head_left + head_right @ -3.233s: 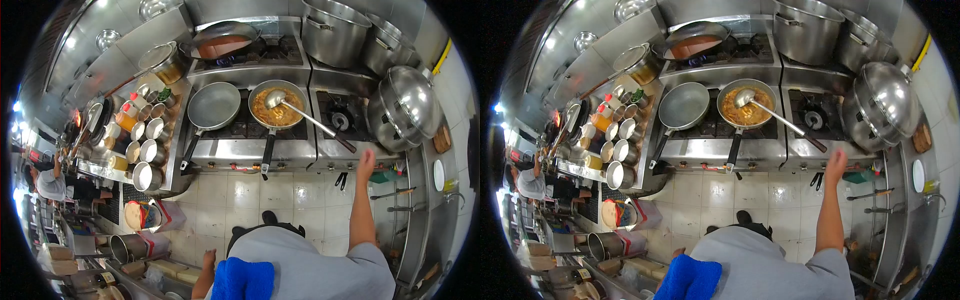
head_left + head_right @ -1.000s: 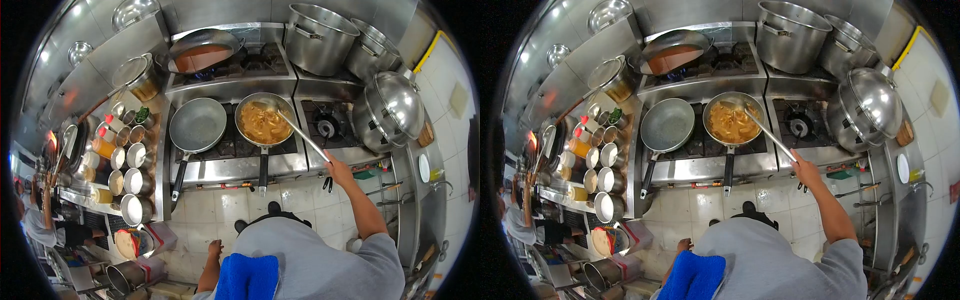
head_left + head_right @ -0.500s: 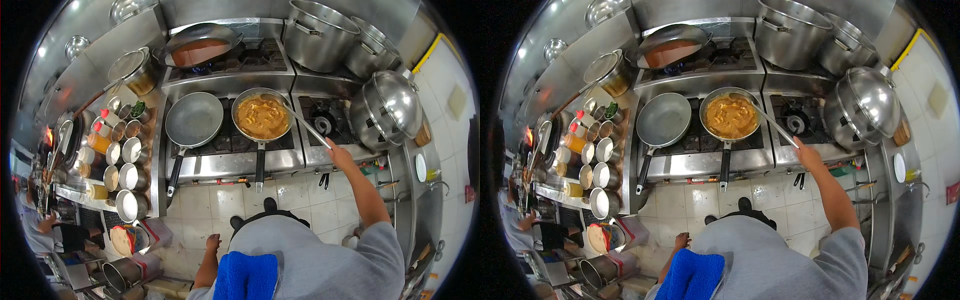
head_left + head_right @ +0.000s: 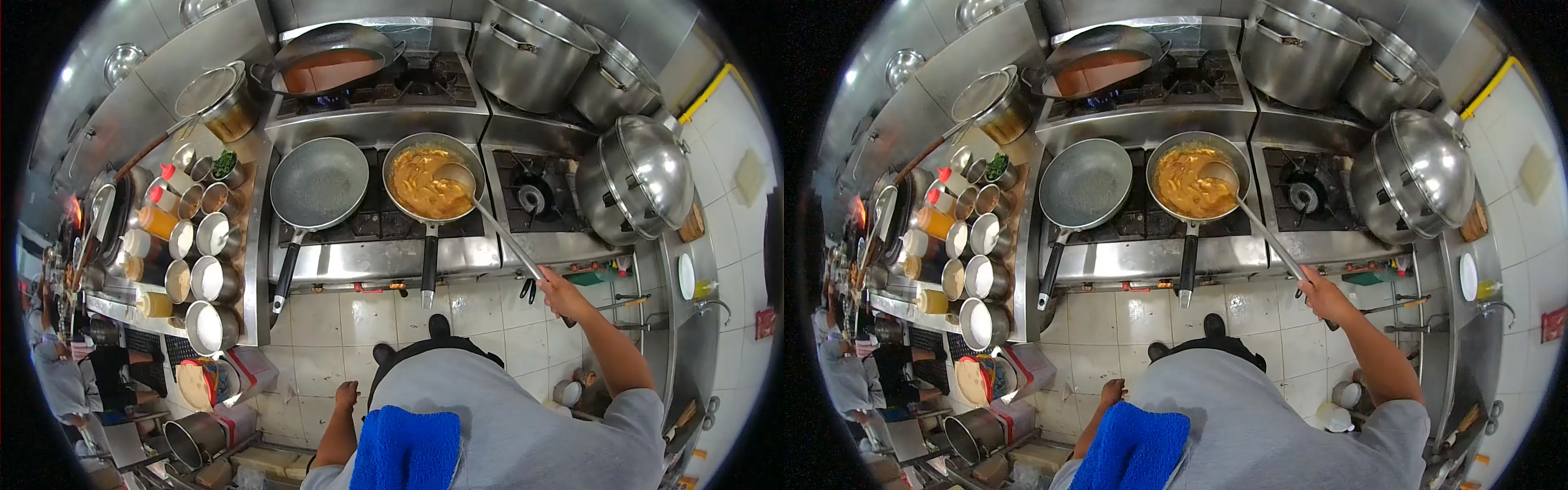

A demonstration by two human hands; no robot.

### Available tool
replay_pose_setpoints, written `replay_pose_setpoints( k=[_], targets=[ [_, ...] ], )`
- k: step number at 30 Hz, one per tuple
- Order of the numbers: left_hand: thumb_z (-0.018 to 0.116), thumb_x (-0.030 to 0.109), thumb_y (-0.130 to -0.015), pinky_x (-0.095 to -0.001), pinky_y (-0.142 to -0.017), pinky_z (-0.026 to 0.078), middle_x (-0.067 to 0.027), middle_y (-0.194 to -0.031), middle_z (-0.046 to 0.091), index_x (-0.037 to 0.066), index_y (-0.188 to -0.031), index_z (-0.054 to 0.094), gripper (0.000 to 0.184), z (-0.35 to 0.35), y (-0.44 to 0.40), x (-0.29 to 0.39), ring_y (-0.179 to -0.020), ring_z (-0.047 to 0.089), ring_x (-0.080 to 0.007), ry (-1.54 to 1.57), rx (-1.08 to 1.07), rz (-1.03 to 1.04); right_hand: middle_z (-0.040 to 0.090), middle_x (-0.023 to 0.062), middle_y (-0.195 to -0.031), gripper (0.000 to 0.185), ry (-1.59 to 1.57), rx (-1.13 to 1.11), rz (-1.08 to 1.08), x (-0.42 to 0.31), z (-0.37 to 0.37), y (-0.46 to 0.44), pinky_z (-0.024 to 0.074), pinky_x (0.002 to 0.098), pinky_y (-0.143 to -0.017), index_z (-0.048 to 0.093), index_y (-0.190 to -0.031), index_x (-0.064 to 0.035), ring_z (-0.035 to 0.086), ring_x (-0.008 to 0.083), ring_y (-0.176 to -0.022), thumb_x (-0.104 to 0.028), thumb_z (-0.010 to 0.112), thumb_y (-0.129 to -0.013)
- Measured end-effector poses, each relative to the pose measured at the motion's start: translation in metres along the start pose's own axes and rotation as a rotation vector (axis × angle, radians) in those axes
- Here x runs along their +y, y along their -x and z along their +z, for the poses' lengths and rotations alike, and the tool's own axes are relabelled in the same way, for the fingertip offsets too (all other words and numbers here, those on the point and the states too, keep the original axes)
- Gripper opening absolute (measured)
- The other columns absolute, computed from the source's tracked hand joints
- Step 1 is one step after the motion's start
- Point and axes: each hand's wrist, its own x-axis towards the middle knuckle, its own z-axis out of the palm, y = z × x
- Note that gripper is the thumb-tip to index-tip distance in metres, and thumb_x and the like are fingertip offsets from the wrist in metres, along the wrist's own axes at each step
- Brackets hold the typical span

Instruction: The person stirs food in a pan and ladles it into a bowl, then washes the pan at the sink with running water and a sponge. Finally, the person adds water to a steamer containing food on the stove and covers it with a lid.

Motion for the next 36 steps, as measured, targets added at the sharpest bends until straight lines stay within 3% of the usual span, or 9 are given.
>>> replay_pose_setpoints(
  k=[8,12,15,18,22,25,30,33,36],
  targets=[
    [0.054,0.030,-0.082,-0.0282,-0.045,0.041,-0.0084,-0.080,0.063,0.000,-0.102,0.061,0.036,-0.005,-0.011,0.009,-0.068,0.063,-0.0175,0.096,0.028,0.025,0.039,-0.0015,-0.058,0.042,-0.299,-0.209,0.072,-0.023,0.032,-0.006,0.0363,0.0238,-0.036,0.036,-0.133,-0.0167,0.037,0.0067,-0.042,-0.029,0.042,-0.094],
    [0.054,0.029,-0.082,-0.0286,-0.044,0.041,-0.0100,-0.078,0.063,0.000,-0.101,0.061,0.035,-0.010,-0.021,0.001,-0.067,0.063,-0.0180,0.046,0.046,0.029,0.039,-0.0033,-0.058,0.029,-0.562,-0.359,0.147,-0.037,0.041,-0.026,0.0339,0.0228,-0.038,0.041,-0.118,-0.0182,0.035,0.0049,-0.043,-0.033,0.045,-0.093],
    [0.054,0.029,-0.083,-0.0289,-0.044,0.042,-0.0106,-0.077,0.063,0.000,-0.100,0.061,0.035,-0.016,-0.020,-0.008,-0.067,0.063,-0.0189,-0.004,0.000,0.079,0.039,-0.0046,-0.059,0.021,-1.051,-0.593,0.290,-0.041,0.041,-0.045,0.0283,0.0189,-0.036,0.044,-0.102,-0.0191,0.033,0.0013,-0.043,-0.035,0.052,-0.091],
    [0.055,0.029,-0.083,-0.0288,-0.044,0.042,-0.0096,-0.076,0.063,0.001,-0.101,0.061,0.034,-0.018,-0.018,-0.012,-0.068,0.063,-0.0190,0.015,0.040,0.035,0.038,-0.0058,-0.058,0.019,-1.211,-0.769,0.228,-0.052,0.042,-0.050,0.0265,0.0176,-0.035,0.044,-0.097,-0.0179,0.033,0.0005,-0.043,-0.033,0.054,-0.090],
    [0.055,0.029,-0.082,-0.0286,-0.044,0.041,-0.0089,-0.075,0.062,0.001,-0.101,0.061,0.034,-0.019,-0.018,-0.026,-0.067,0.063,-0.0183,-0.160,0.035,0.257,0.037,-0.0068,-0.057,0.018,-1.111,-0.704,0.153,-0.065,0.039,-0.053,0.0269,0.0187,-0.035,0.046,-0.102,-0.0171,0.033,0.0009,-0.043,-0.026,0.055,-0.090],
    [0.056,0.029,-0.082,-0.0284,-0.044,0.041,-0.0085,-0.074,0.062,0.002,-0.101,0.060,0.034,-0.017,-0.016,-0.023,-0.066,0.061,-0.0174,-0.110,-0.005,0.136,0.036,-0.0071,-0.057,0.020,-0.996,-0.527,0.131,-0.071,0.035,-0.054,0.0278,0.0202,-0.036,0.045,-0.105,-0.0158,0.033,0.0016,-0.043,-0.021,0.055,-0.089],
    [0.056,0.029,-0.082,-0.0287,-0.044,0.041,-0.0088,-0.073,0.061,0.001,-0.102,0.060,0.035,-0.003,-0.005,-0.006,-0.065,0.061,-0.0172,0.098,0.042,-0.045,0.037,-0.0059,-0.057,0.050,-0.758,-0.274,0.041,-0.085,0.024,-0.050,0.0307,0.0232,-0.036,0.035,-0.130,-0.0112,0.034,0.0046,-0.043,-0.017,0.056,-0.086],
    [0.055,0.030,-0.082,-0.0289,-0.045,0.041,-0.0093,-0.074,0.061,0.000,-0.102,0.060,0.036,-0.001,0.000,0.004,-0.065,0.061,-0.0175,0.091,0.043,0.008,0.039,-0.0045,-0.057,0.063,-0.564,-0.253,-0.052,-0.081,0.014,-0.057,0.0337,0.0247,-0.037,0.025,-0.138,-0.0107,0.036,0.0062,-0.042,-0.016,0.056,-0.085],
    [0.054,0.030,-0.082,-0.0289,-0.045,0.041,-0.0094,-0.075,0.062,-0.001,-0.102,0.060,0.037,0.001,0.000,0.012,-0.065,0.062,-0.0179,0.080,0.052,0.020,0.040,-0.0037,-0.056,0.062,-0.485,-0.201,-0.101,-0.076,0.005,-0.058,0.0361,0.0262,-0.037,0.027,-0.138,-0.0118,0.037,0.0071,-0.041,-0.017,0.056,-0.084]
  ],
)
